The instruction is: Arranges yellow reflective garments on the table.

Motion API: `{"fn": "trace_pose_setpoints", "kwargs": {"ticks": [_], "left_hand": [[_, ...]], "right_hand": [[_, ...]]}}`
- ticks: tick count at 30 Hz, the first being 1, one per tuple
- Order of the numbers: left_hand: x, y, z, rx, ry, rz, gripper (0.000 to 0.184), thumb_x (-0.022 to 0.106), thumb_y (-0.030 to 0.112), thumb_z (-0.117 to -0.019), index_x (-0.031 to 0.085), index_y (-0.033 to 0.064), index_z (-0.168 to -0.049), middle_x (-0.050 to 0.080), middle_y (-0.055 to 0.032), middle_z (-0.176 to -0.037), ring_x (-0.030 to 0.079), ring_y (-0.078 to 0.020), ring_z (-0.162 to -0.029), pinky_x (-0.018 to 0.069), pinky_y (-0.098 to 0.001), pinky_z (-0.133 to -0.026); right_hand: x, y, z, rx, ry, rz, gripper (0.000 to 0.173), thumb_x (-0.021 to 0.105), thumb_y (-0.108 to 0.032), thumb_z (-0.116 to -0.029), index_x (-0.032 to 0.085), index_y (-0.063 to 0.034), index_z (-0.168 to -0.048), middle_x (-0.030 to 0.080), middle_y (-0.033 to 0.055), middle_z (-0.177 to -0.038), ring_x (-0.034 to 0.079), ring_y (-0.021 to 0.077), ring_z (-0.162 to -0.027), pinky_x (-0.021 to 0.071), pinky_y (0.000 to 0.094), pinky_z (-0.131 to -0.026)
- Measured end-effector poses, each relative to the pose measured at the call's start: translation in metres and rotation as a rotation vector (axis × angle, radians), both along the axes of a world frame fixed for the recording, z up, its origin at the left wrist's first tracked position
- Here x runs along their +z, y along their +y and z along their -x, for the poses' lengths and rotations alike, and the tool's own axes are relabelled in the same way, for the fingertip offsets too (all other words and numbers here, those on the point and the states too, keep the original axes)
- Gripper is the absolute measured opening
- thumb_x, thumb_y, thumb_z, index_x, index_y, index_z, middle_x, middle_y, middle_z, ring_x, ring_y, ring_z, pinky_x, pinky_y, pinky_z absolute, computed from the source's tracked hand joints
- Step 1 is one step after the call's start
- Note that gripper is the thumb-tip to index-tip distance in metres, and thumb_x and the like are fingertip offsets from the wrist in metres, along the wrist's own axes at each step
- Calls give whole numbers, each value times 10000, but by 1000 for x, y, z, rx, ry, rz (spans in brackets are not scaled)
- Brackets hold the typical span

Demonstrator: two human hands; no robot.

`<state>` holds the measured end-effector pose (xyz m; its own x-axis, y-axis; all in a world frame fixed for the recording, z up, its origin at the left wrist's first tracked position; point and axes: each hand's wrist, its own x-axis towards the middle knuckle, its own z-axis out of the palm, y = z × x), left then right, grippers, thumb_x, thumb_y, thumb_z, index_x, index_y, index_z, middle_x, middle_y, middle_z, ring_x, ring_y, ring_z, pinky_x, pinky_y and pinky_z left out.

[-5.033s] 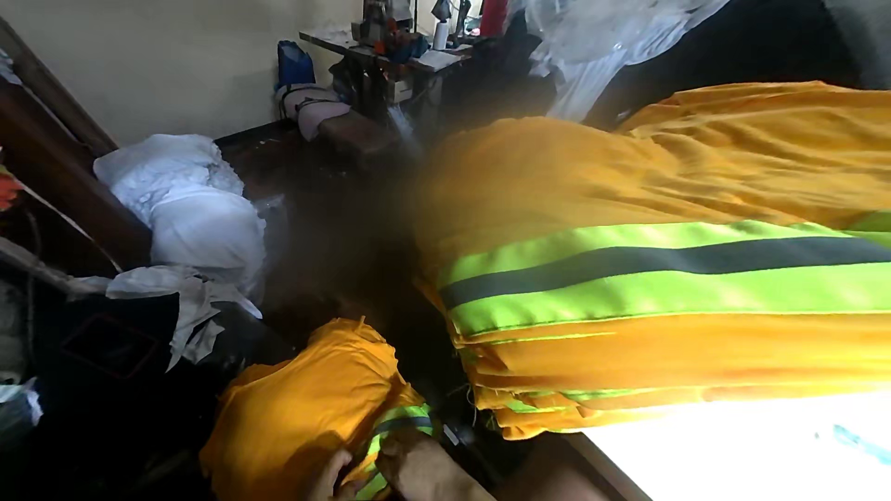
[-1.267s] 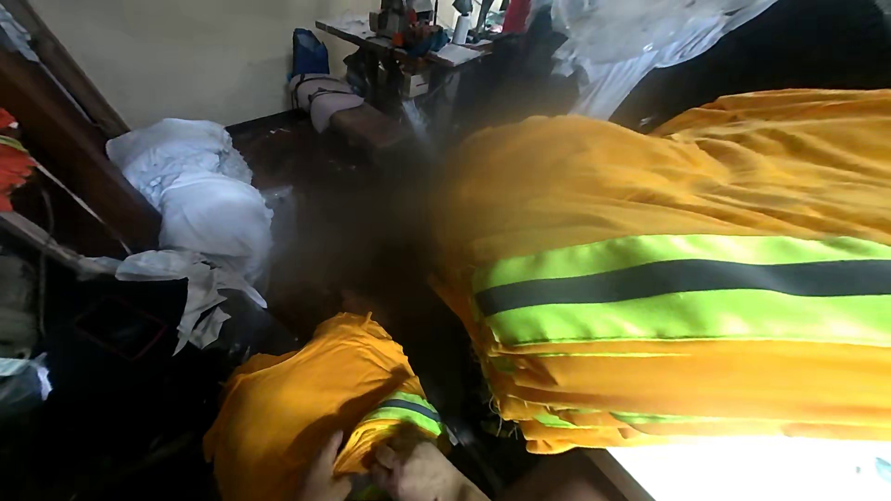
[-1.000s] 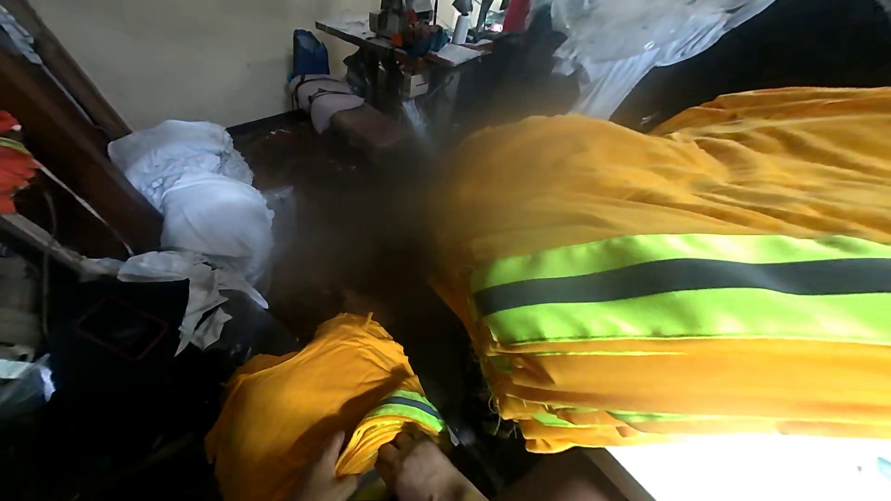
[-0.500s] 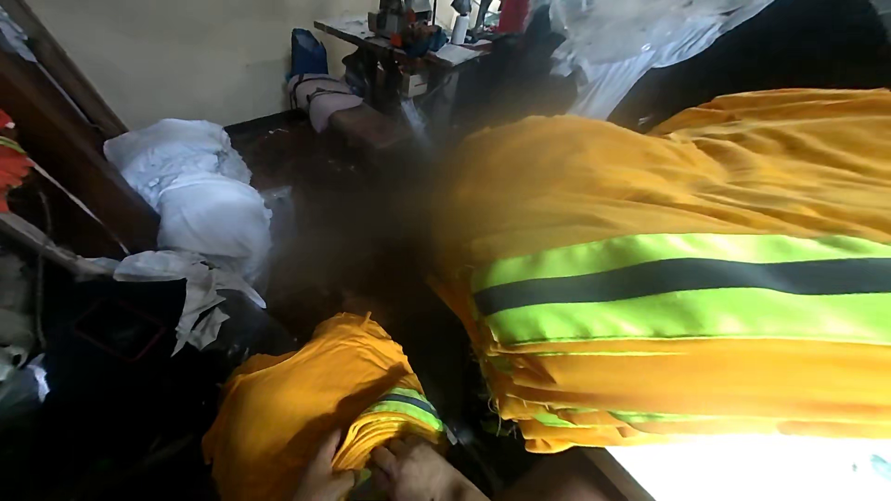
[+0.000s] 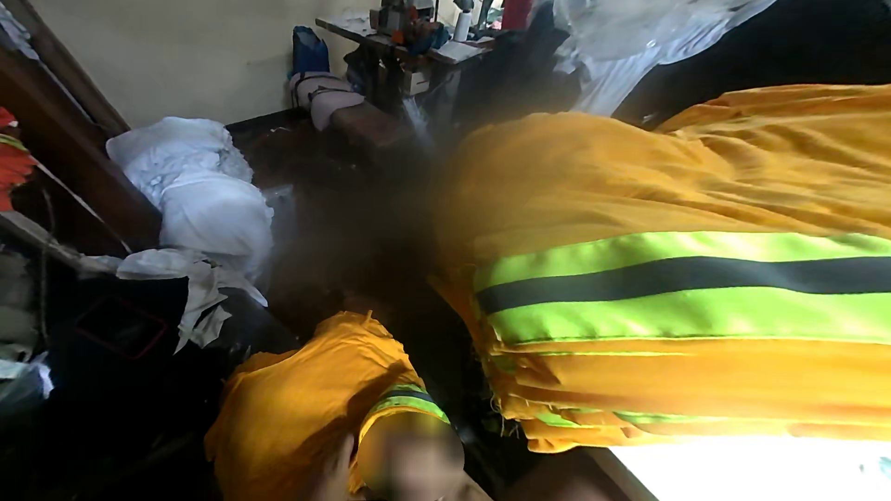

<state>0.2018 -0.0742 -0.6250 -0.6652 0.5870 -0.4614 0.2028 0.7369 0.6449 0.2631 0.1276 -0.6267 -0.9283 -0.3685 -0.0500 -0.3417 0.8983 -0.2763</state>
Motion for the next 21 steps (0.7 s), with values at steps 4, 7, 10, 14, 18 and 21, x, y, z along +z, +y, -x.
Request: {"fn": "trace_pose_setpoints", "kwargs": {"ticks": [4,7,10,14,18,21], "left_hand": [[-17,-6,11,197,-211,-148,689,772,198,-880,474,-24,-1461,602,-234,-1379,598,-311,-1282,475,-487,-1107],[-22,-7,14,203,-218,-142,711,788,239,-866,486,-20,-1456,596,-223,-1388,597,-293,-1284,476,-470,-1109],[-18,-6,14,186,-208,-107,724,795,265,-865,486,-15,-1457,596,-220,-1392,591,-296,-1294,468,-472,-1116],[-20,-7,11,198,-201,-136,740,795,296,-872,475,-9,-1465,597,-223,-1387,589,-306,-1291,467,-485,-1114],[-18,-6,14,309,-246,-224,699,798,190,-868,482,-21,-1454,615,-217,-1362,610,-274,-1265,485,-444,-1099],[-22,-4,21,347,-245,-275,633,810,127,-832,556,-11,-1395,659,-181,-1305,640,-235,-1217,513,-422,-1068]], "right_hand": [[-11,1,-1,145,-39,53,280,632,-19,-931,717,-95,-1187,722,133,-1148,709,336,-1037,597,510,-855],[-16,-2,5,203,-262,3,262,571,-24,-973,697,-27,-1203,685,170,-1227,652,390,-1137,524,586,-950],[-18,-3,6,174,-271,-28,243,549,-12,-972,697,-7,-1165,692,159,-1214,653,373,-1142,524,568,-951],[-13,0,6,131,-310,-13,293,513,-8,-994,685,-31,-1229,679,156,-1274,628,380,-1206,499,575,-1008],[-19,-4,11,150,-264,-91,308,568,0,-970,657,-21,-1264,653,156,-1316,622,382,-1199,506,578,-971],[-18,-3,20,108,-360,-66,317,527,-14,-994,643,-19,-1289,639,164,-1343,592,388,-1250,460,587,-1044]]}}
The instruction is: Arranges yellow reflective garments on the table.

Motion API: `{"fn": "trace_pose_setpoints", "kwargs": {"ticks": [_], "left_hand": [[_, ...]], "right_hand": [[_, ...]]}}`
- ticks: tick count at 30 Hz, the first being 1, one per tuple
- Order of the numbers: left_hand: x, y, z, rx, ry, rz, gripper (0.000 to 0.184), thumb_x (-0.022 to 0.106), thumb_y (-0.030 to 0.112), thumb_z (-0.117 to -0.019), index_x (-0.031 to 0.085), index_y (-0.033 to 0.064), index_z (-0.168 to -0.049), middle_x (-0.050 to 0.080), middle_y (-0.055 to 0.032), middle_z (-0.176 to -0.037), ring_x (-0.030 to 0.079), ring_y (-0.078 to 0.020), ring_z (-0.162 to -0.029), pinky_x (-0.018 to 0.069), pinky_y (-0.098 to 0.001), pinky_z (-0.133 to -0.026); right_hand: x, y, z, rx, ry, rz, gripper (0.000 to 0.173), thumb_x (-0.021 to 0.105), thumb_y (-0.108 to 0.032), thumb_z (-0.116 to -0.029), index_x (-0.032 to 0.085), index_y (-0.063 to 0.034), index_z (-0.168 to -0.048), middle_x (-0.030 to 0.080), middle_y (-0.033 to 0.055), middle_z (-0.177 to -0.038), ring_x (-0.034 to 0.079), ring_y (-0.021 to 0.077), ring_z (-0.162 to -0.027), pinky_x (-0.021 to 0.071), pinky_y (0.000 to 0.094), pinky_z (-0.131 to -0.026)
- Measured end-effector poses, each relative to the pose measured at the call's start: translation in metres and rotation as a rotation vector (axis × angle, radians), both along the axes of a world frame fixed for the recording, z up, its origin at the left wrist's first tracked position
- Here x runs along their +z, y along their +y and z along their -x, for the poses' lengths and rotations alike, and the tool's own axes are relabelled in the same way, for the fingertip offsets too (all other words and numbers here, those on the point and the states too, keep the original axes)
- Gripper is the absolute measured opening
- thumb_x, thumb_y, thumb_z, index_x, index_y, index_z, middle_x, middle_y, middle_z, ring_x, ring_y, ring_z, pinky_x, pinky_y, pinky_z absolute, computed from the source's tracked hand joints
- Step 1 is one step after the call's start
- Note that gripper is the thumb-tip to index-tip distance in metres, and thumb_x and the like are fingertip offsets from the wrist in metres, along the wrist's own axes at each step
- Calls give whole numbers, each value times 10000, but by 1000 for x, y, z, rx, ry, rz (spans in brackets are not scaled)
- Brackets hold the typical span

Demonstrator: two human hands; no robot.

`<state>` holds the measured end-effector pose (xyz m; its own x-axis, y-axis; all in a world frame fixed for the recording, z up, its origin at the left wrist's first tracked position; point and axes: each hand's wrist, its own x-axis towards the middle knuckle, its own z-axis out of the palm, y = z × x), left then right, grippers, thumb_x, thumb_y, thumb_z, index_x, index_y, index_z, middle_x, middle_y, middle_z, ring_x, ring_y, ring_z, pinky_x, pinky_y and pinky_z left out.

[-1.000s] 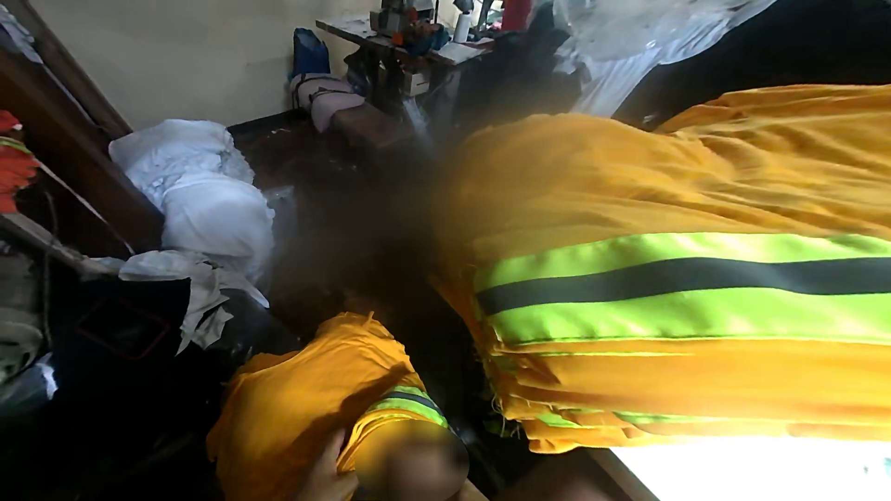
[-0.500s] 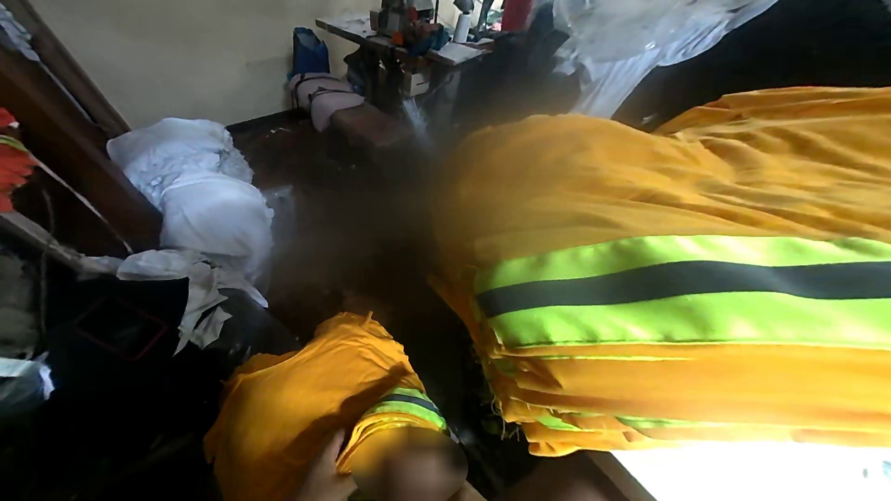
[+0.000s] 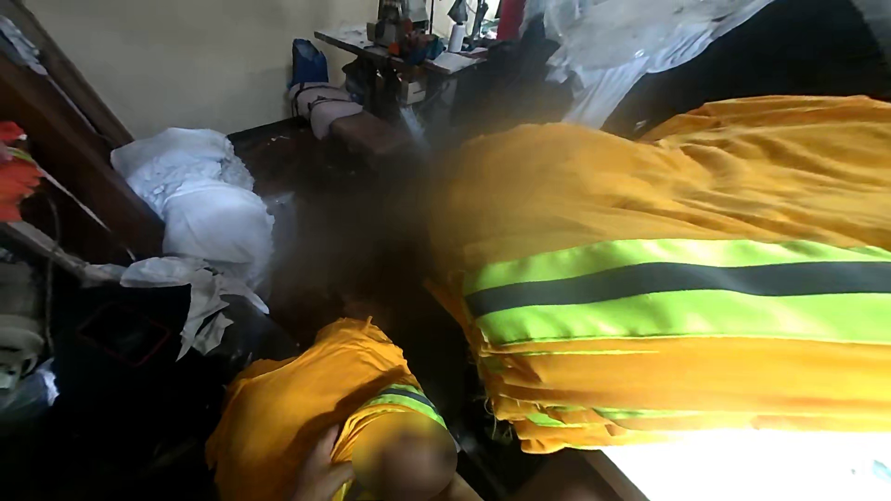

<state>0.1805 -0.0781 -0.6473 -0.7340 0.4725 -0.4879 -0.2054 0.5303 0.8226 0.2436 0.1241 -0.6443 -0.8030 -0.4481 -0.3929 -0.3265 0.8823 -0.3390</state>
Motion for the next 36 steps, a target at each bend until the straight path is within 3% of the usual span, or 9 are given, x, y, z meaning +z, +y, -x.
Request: {"fn": "trace_pose_setpoints", "kwargs": {"ticks": [6,10,11,13,17,21,27,32,36], "left_hand": [[2,-1,1,-47,-29,-25,632,794,130,-851,536,6,-1414,645,-165,-1337,628,-213,-1237,510,-400,-1076],[5,3,-14,-251,208,207,898,814,479,-836,449,-29,-1481,553,-244,-1440,546,-340,-1345,445,-501,-1137],[9,6,-19,-296,290,245,930,827,486,-816,454,-66,-1464,531,-277,-1450,527,-379,-1357,433,-520,-1142],[18,10,-22,-318,345,286,838,830,354,-818,474,-95,-1431,530,-301,-1436,527,-406,-1348,429,-530,-1136],[4,1,-8,-149,108,161,715,780,179,-871,465,-26,-1480,580,-243,-1415,569,-332,-1323,443,-494,-1137],[8,1,-4,-145,58,150,700,769,152,-869,470,-29,-1475,563,-243,-1430,550,-327,-1341,434,-481,-1144],[14,4,-10,-267,160,224,834,818,337,-850,431,-35,-1489,545,-244,-1445,545,-340,-1344,441,-498,-1138],[9,3,-4,-183,76,175,733,794,194,-857,466,-13,-1479,569,-222,-1431,563,-311,-1329,448,-480,-1135],[2,0,1,-133,31,105,705,799,182,-847,501,5,-1461,605,-193,-1397,593,-268,-1299,471,-452,-1123]], "right_hand": [[7,12,-6,-78,10,144,292,536,8,-974,700,-37,-1211,686,142,-1286,598,346,-1278,449,553,-1099],[11,11,-11,-124,142,108,307,580,24,-935,709,-67,-1198,677,134,-1286,604,342,-1257,482,534,-1071],[16,9,-11,-149,176,90,330,584,26,-935,699,-72,-1228,665,136,-1316,603,350,-1266,497,538,-1054],[18,5,-12,-170,238,76,369,588,29,-932,690,-91,-1265,654,129,-1356,607,349,-1275,516,538,-1035],[4,6,-15,-12,376,134,314,623,-10,-934,720,-133,-1206,709,119,-1220,678,334,-1141,578,520,-926],[2,2,-8,62,150,88,269,578,-12,-958,717,-60,-1182,680,148,-1267,638,380,-1176,535,586,-929],[8,3,-13,-124,320,116,266,624,-34,-936,743,-97,-1165,695,107,-1284,658,328,-1202,559,528,-980],[5,1,-16,-76,452,78,315,647,-19,-910,738,-140,-1187,715,80,-1245,701,293,-1122,604,483,-892],[-5,0,-16,75,250,76,268,602,-23,-944,723,-86,-1174,716,126,-1176,700,344,-1042,574,552,-871]]}}
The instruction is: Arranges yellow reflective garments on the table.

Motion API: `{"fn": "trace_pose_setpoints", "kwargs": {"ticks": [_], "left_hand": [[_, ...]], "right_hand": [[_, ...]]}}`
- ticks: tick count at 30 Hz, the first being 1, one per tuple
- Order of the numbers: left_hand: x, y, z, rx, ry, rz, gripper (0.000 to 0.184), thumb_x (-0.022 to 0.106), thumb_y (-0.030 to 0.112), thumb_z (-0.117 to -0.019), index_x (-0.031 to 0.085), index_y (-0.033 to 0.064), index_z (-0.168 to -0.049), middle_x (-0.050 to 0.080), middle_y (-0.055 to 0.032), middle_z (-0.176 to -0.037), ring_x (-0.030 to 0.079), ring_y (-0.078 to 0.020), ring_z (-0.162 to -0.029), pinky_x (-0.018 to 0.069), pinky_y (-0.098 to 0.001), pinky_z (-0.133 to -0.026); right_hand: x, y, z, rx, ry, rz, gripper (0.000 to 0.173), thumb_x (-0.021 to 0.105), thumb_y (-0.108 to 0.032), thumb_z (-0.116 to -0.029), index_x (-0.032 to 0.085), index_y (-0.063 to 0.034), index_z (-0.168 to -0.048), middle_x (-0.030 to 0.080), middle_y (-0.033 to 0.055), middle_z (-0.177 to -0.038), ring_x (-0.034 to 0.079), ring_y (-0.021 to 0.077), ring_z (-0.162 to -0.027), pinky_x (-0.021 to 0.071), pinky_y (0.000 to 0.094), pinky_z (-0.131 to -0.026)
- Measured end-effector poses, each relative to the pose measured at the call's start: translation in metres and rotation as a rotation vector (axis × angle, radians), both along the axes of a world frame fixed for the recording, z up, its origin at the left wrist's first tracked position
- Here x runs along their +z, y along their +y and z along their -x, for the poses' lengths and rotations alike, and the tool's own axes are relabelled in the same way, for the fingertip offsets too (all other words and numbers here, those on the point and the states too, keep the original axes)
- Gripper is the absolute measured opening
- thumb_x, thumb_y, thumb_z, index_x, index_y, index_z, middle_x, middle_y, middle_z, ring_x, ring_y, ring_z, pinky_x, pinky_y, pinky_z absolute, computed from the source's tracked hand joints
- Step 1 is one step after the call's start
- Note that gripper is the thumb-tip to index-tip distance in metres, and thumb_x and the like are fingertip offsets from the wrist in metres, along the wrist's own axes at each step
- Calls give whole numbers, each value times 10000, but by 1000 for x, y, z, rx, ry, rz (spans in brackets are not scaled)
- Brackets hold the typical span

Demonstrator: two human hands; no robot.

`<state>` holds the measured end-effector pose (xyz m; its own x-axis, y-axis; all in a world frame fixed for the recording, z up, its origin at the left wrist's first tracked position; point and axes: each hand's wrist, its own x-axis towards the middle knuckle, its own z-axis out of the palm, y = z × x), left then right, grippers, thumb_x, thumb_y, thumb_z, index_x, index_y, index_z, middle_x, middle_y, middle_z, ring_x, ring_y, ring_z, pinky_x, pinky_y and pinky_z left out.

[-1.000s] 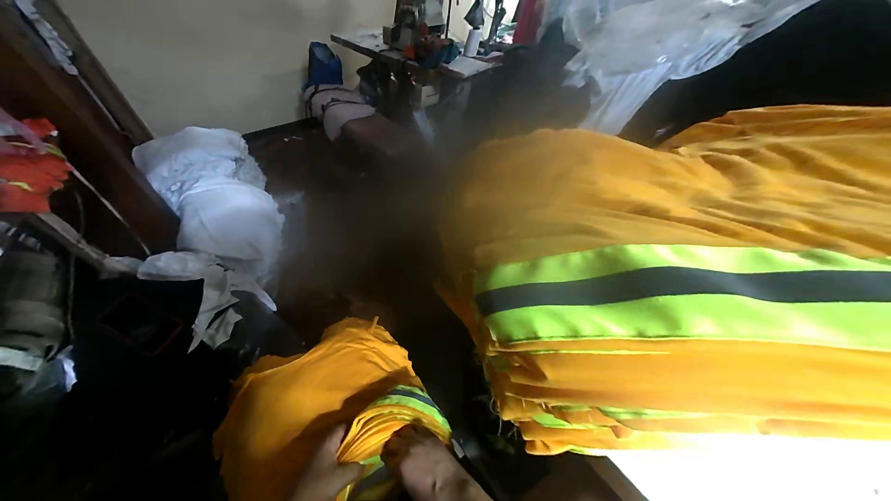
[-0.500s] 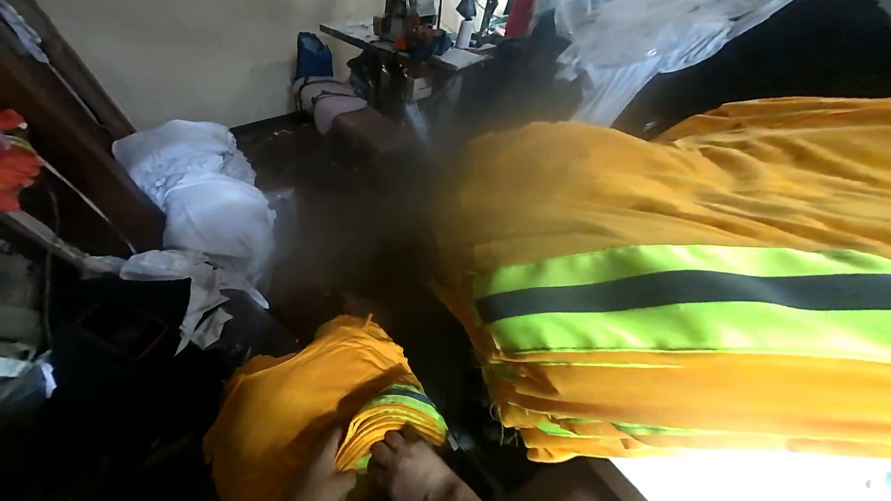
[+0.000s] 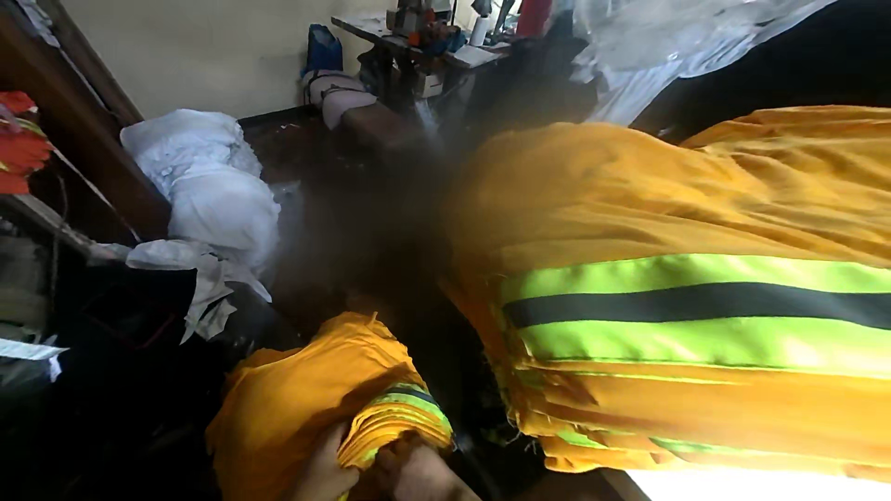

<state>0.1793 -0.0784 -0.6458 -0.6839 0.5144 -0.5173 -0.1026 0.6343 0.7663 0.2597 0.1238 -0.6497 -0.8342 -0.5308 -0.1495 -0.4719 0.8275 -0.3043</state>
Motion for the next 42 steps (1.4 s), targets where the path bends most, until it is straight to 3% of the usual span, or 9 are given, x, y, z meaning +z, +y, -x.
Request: {"fn": "trace_pose_setpoints", "kwargs": {"ticks": [9,13,17,21,26,29,33,38,42], "left_hand": [[-10,-1,0,-1,-20,-17,716,815,183,-819,509,23,-1447,617,-168,-1379,606,-238,-1275,491,-435,-1103],[16,12,-2,31,-36,69,750,821,177,-773,515,12,-1437,622,-156,-1373,596,-223,-1280,484,-413,-1095],[9,5,-4,-84,40,121,782,791,255,-860,436,-9,-1505,556,-223,-1448,548,-311,-1351,437,-486,-1149],[25,14,-9,-189,146,211,800,765,163,-818,410,-39,-1506,509,-278,-1471,504,-411,-1372,427,-556,-1124],[5,9,-13,-224,248,187,894,827,293,-817,390,-56,-1516,492,-258,-1500,485,-356,-1405,397,-489,-1175],[1,9,-9,-130,191,167,773,814,227,-830,471,-43,-1469,559,-234,-1442,546,-330,-1353,435,-492,-1146],[-2,1,7,-8,-27,30,698,840,197,-802,547,20,-1410,660,-167,-1313,645,-244,-1219,516,-457,-1070],[-3,1,8,-19,-48,47,714,839,218,-809,531,35,-1426,663,-145,-1318,645,-220,-1222,517,-439,-1074],[8,5,4,-91,21,104,758,819,269,-841,482,-5,-1463,602,-198,-1391,589,-277,-1299,468,-461,-1118]], "right_hand": [[0,2,4,-84,-178,-3,261,542,-35,-977,709,-61,-1175,709,118,-1226,671,352,-1133,528,581,-967],[1,-2,2,-90,-56,-52,242,581,-28,-952,731,-79,-1135,731,113,-1143,710,335,-1026,575,558,-857],[5,-2,4,-139,-128,-18,258,546,-26,-976,715,-60,-1167,719,147,-1173,690,368,-1079,550,580,-920],[14,3,4,-199,-228,50,264,554,-11,-972,723,-53,-1170,715,161,-1202,668,379,-1149,516,585,-995],[10,1,4,-224,10,23,262,591,-20,-947,723,-89,-1163,717,123,-1177,706,326,-1057,585,512,-903],[7,-1,4,-215,113,5,302,620,-2,-926,724,-113,-1188,720,104,-1186,719,302,-1032,603,480,-876],[4,3,4,-47,69,14,327,610,0,-938,708,-125,-1224,705,101,-1238,701,318,-1073,593,512,-878],[4,1,10,-12,-125,-10,253,582,-42,-962,711,-43,-1179,673,141,-1278,659,361,-1136,547,561,-924],[10,3,10,-127,-209,68,277,551,-36,-981,707,-58,-1209,675,135,-1289,630,358,-1216,516,565,-1003]]}}
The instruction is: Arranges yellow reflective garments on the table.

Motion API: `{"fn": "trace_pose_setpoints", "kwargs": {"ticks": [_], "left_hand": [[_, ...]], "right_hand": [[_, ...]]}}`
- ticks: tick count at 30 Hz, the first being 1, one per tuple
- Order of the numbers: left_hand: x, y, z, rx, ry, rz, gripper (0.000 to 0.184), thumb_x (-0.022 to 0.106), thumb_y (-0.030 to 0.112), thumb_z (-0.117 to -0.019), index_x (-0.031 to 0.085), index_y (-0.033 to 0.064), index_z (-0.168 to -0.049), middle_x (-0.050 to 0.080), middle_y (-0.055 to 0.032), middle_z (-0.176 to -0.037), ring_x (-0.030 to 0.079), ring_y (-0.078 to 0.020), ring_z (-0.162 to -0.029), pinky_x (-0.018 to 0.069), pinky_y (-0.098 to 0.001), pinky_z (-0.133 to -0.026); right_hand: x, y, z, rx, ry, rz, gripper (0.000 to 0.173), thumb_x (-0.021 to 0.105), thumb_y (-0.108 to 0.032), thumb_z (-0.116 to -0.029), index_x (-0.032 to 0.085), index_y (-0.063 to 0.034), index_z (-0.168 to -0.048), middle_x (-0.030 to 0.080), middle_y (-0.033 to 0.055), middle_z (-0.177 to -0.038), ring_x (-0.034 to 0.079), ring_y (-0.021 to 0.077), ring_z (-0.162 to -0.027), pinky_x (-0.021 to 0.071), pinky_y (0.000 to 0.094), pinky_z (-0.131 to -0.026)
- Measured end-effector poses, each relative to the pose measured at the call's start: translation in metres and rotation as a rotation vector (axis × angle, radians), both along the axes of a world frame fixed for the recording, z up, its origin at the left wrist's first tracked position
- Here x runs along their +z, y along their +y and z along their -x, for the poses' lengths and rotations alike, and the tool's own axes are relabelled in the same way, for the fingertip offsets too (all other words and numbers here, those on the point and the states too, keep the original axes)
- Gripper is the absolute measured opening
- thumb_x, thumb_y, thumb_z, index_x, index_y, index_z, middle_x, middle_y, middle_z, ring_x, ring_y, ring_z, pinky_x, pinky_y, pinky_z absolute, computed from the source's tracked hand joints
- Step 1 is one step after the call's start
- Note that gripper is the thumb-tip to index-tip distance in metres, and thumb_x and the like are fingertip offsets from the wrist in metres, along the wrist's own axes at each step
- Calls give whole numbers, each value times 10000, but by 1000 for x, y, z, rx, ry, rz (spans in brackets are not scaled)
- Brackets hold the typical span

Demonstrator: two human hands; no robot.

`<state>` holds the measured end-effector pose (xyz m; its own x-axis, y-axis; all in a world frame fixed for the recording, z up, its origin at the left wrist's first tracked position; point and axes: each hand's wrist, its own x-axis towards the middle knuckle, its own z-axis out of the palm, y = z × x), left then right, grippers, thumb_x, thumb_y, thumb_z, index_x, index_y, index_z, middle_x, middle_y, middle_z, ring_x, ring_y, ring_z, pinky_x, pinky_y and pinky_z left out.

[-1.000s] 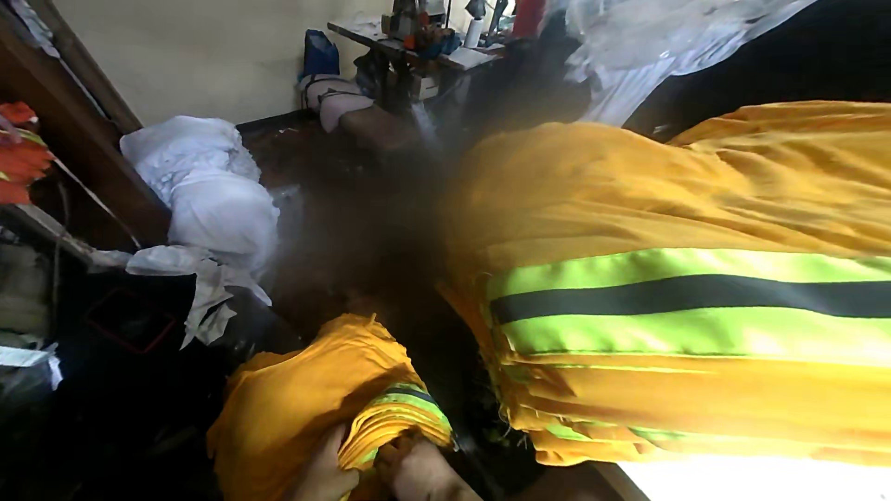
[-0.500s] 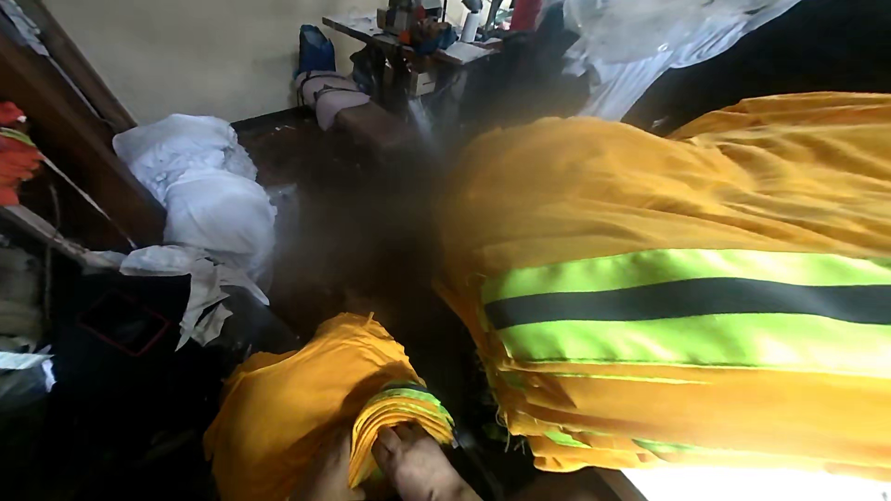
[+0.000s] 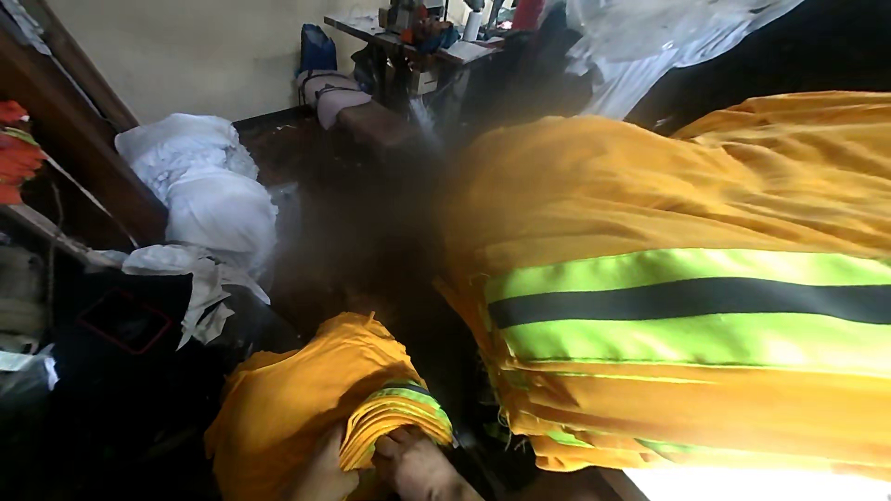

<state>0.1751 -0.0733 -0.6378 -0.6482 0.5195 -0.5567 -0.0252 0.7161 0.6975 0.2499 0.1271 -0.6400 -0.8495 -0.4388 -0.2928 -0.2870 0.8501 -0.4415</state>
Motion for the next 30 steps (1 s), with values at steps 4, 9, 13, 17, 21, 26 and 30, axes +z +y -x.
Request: {"fn": "trace_pose_setpoints", "kwargs": {"ticks": [4,9,13,17,21,26,30], "left_hand": [[-2,0,-3,-24,43,35,780,814,286,-843,468,-17,-1474,576,-217,-1422,565,-303,-1330,448,-478,-1138],[15,10,-7,-157,154,108,815,846,266,-799,474,-61,-1446,569,-239,-1416,552,-327,-1336,439,-474,-1137],[-1,5,3,-58,55,39,731,843,200,-786,532,-23,-1409,631,-213,-1340,611,-307,-1261,486,-491,-1091],[-6,3,8,-45,-6,12,720,836,212,-795,534,7,-1416,633,-185,-1346,614,-274,-1261,490,-469,-1093],[8,5,2,-59,7,36,772,828,237,-824,475,7,-1471,593,-191,-1409,577,-275,-1316,461,-463,-1127],[42,19,-7,-187,142,189,854,818,216,-805,405,-59,-1500,505,-252,-1489,492,-354,-1396,392,-473,-1159],[-4,5,5,-29,16,9,747,843,199,-785,518,-12,-1424,633,-199,-1343,617,-284,-1258,494,-470,-1091]], "right_hand": [[4,-1,0,-50,17,1,288,545,-7,-976,717,-62,-1200,680,132,-1291,635,353,-1214,517,561,-1005],[5,-5,-3,-106,212,-86,303,592,-10,-947,702,-89,-1218,662,134,-1321,664,340,-1171,569,511,-947],[3,3,-3,41,170,-22,348,575,5,-957,692,-97,-1268,657,138,-1331,647,348,-1201,565,517,-957],[-2,2,0,115,20,-48,288,544,-16,-977,705,-44,-1215,634,141,-1368,605,369,-1248,513,561,-1006],[-3,1,-3,45,151,-40,257,556,-17,-968,728,-59,-1153,674,122,-1288,645,336,-1183,548,531,-962],[50,-8,3,-44,-32,-102,370,442,8,-1020,605,-22,-1350,543,177,-1486,514,387,-1383,449,566,-1104],[-2,3,-5,92,197,-22,309,589,-2,-952,698,-91,-1227,691,130,-1235,660,352,-1143,568,539,-903]]}}
